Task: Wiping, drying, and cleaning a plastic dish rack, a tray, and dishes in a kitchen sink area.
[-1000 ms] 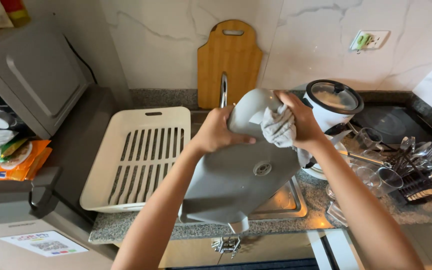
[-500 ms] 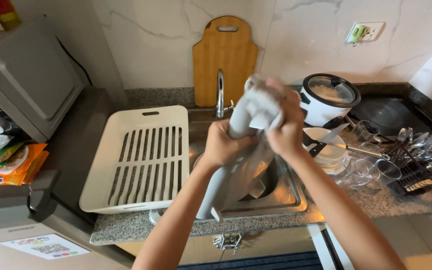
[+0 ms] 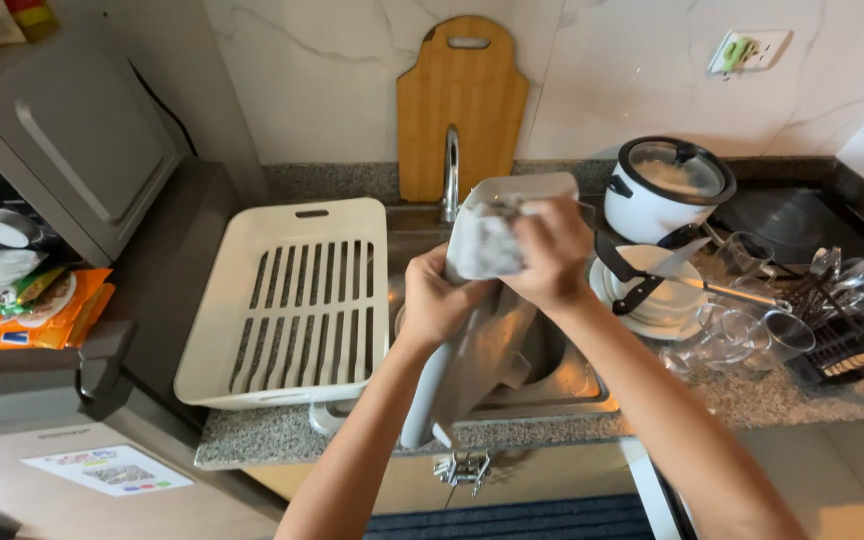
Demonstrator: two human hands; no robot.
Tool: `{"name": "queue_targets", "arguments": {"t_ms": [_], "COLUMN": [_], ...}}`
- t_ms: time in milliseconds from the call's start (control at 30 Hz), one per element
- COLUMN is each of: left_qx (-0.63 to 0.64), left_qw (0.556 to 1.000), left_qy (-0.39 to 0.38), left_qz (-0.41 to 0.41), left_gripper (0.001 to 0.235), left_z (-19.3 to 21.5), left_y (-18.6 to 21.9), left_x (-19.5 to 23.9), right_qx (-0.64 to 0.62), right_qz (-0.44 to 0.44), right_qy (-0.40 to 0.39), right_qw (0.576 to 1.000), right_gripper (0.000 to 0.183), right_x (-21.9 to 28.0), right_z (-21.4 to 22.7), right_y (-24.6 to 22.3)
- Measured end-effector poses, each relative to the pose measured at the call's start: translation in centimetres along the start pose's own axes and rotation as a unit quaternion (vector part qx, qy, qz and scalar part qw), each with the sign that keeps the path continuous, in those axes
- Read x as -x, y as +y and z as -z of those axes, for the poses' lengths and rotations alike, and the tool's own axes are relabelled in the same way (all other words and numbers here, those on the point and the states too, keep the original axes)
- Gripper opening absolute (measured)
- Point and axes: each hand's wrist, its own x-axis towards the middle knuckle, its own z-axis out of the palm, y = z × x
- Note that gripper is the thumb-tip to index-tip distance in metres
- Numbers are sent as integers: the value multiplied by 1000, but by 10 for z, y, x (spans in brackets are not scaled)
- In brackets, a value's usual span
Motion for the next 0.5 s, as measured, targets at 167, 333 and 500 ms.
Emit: {"name": "queue_targets", "arguments": {"t_ms": [167, 333, 500], "left_qx": [8, 53, 84], "left_qw": [999, 997, 994], "left_qy": [40, 53, 64], "left_qz": [-11, -7, -29], "left_gripper": [21, 19, 22], "left_z": [21, 20, 8], "left_y": [17, 13, -2], "left_x": [9, 24, 36], "right_qx": [-11, -154, -77], "right_qz": [-340, -483, -443], "right_qy": [59, -105, -126], "right_qw": [939, 855, 884], "right_gripper": [33, 39, 33], "right_x": [-8, 42, 122], "right_z": [20, 13, 1], "right_y": [31, 36, 57]}}
